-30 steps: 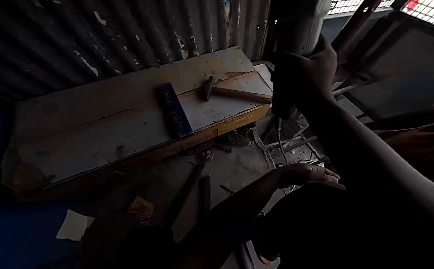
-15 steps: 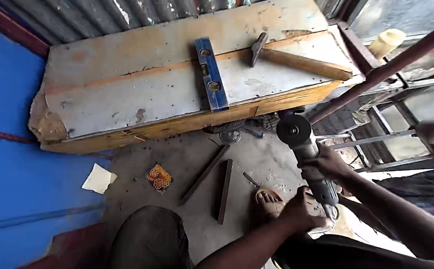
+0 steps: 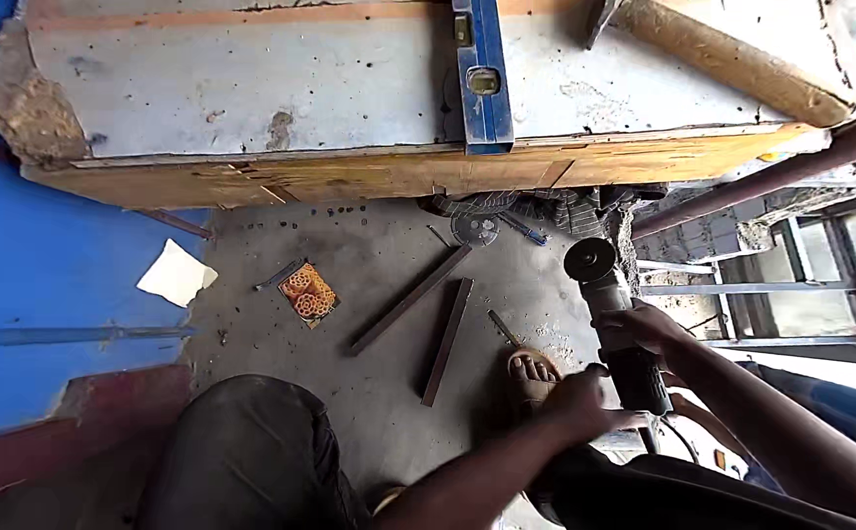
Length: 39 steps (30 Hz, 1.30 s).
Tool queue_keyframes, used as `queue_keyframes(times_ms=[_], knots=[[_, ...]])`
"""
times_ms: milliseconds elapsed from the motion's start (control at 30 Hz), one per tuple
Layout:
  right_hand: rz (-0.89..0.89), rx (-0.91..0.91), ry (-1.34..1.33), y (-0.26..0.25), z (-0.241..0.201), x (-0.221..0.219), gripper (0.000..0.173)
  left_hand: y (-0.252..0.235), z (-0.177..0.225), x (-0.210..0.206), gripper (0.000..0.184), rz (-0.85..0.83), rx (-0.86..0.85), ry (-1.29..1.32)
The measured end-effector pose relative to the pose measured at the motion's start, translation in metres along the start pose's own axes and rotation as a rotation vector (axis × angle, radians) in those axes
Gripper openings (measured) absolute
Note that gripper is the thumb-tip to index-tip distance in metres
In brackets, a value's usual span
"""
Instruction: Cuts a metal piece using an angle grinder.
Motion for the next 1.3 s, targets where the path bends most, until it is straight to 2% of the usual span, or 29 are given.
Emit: queue_keyframes(times_ms=[33, 67, 100, 167, 233, 300, 500, 667, 800, 1033, 1167, 1300], knots=[[-0.021, 0.013, 0.061, -0.003, -0.001, 0.0, 0.051, 0.01, -0.012, 0.023, 0.063, 0.061, 0.018, -0.106], [-0.035, 0.045, 0.165, -0.009, -0.006, 0.002, 0.054, 0.021, -0.031, 0.052, 0.055, 0.19, 0.074, -0.202], [-0.04, 0.084, 0.292, -0.015, -0.012, 0.005, 0.058, 0.037, -0.052, 0.084, 0.052, 0.323, 0.196, -0.274], [-0.023, 0.17, 0.567, -0.02, -0.028, 0.01, 0.067, 0.068, -0.1, 0.137, 0.067, 0.502, 0.484, -0.354], [0.011, 0.232, 0.811, -0.019, -0.049, 0.014, 0.073, 0.083, -0.141, 0.162, 0.074, 0.52, 0.691, -0.418], [0.034, 0.268, 0.96, -0.012, -0.072, 0.02, 0.075, 0.081, -0.161, 0.159, 0.069, 0.399, 0.773, -0.48], [0.03, 0.419, 1.324, 0.011, -0.128, 0.027, 0.066, 0.048, -0.145, 0.136, 0.061, 0.3, 0.62, -0.606], [-0.004, 0.494, 1.539, 0.015, -0.155, 0.005, 0.067, 0.037, -0.144, 0.125, 0.06, 0.237, 0.606, -0.596], [0.015, 0.573, 1.544, -0.002, -0.153, -0.021, 0.067, 0.035, -0.14, 0.114, 0.06, 0.199, 0.59, -0.563], [-0.064, 0.702, 1.581, -0.028, -0.153, -0.058, 0.07, 0.023, -0.145, 0.095, 0.069, 0.174, 0.582, -0.444], [-0.054, 0.725, 1.618, -0.034, -0.17, -0.071, 0.081, 0.021, -0.145, 0.091, 0.066, 0.177, 0.616, -0.432], [-0.029, 0.791, 1.634, -0.034, -0.187, -0.08, 0.072, 0.02, -0.136, 0.087, 0.06, 0.233, 0.68, -0.404]])
Point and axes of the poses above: each hand's wrist, its own y-axis away from the middle knuckle, its own x-axis out of the back of the hand, z = x × y, the point moved 9 cm from there along -y, towards the middle knuckle, and after that the axes turned 1 degree about -z, right-handed, at the moved point
